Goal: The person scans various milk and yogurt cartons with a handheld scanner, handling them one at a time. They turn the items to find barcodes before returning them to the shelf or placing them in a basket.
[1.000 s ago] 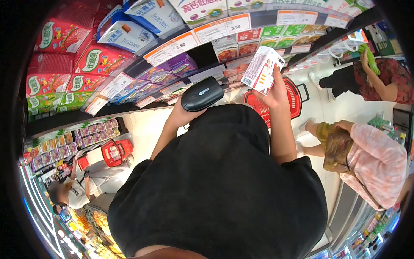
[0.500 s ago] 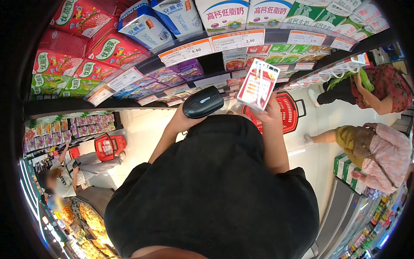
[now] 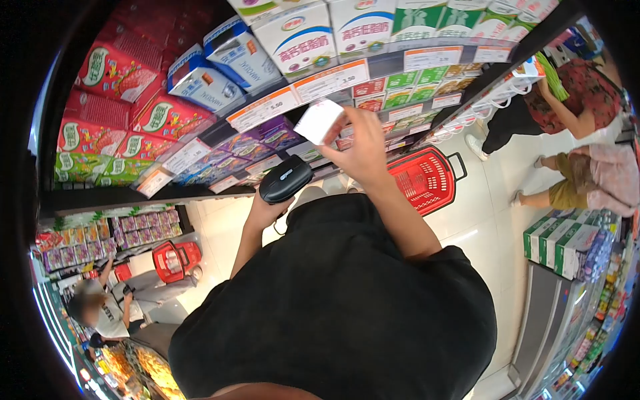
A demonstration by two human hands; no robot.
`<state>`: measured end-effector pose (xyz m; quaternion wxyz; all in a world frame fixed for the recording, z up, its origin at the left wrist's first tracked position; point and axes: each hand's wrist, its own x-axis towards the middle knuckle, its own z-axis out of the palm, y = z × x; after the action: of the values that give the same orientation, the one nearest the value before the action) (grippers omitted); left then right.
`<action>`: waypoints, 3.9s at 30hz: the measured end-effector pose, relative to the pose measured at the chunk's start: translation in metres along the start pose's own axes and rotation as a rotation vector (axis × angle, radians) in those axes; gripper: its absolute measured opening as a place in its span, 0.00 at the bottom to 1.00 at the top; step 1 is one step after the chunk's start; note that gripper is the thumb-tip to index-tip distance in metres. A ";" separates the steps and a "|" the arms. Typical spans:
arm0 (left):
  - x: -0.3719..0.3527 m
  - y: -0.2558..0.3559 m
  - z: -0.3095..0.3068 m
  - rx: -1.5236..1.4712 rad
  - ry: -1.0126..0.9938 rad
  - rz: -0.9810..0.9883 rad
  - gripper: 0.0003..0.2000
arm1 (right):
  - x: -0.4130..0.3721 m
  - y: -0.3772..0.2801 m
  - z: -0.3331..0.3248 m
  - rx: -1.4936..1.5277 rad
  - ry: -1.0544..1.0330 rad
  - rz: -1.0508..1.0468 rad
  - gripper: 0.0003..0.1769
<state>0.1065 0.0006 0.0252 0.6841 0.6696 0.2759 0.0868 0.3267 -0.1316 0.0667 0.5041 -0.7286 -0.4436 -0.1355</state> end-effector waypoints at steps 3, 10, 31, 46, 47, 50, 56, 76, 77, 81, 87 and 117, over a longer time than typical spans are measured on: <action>-0.003 -0.004 -0.001 0.009 -0.005 0.068 0.25 | 0.011 -0.002 0.015 -0.033 0.039 -0.032 0.43; -0.006 -0.014 0.003 -0.030 0.014 0.055 0.29 | 0.009 -0.005 0.033 0.102 0.107 0.080 0.42; 0.005 0.008 0.011 0.131 -0.130 0.034 0.29 | 0.010 -0.003 0.030 -0.010 0.040 0.000 0.39; 0.003 0.004 0.015 0.147 -0.113 0.047 0.25 | 0.034 0.011 0.046 -0.122 0.364 0.191 0.42; 0.003 0.004 0.015 0.144 -0.111 0.054 0.24 | 0.034 0.012 0.046 -0.150 0.363 0.166 0.43; 0.003 0.000 0.013 0.177 -0.124 0.056 0.23 | 0.035 0.018 0.050 -0.204 0.403 0.090 0.43; 0.001 0.004 0.016 0.157 -0.093 0.096 0.19 | 0.028 0.017 0.053 -0.230 0.417 0.029 0.40; 0.015 0.001 0.020 0.189 -0.167 0.047 0.24 | 0.054 0.073 -0.044 -0.503 0.144 0.201 0.28; 0.016 0.002 0.020 0.194 -0.170 0.042 0.24 | 0.055 0.073 -0.044 -0.512 0.136 0.195 0.28; 0.018 0.001 0.019 0.218 -0.185 0.029 0.25 | 0.057 0.071 -0.042 -0.493 0.104 0.277 0.27; 0.019 -0.002 0.017 0.207 -0.163 0.019 0.25 | 0.052 0.068 -0.033 -0.403 0.199 0.298 0.25; 0.029 -0.002 0.017 0.228 -0.154 0.093 0.19 | 0.042 0.073 -0.018 -0.213 0.092 0.023 0.09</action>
<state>0.1384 -0.0003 0.0150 0.6179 0.7597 0.1994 0.0349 0.4119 -0.1331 0.0574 0.4452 -0.7759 -0.3947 -0.2096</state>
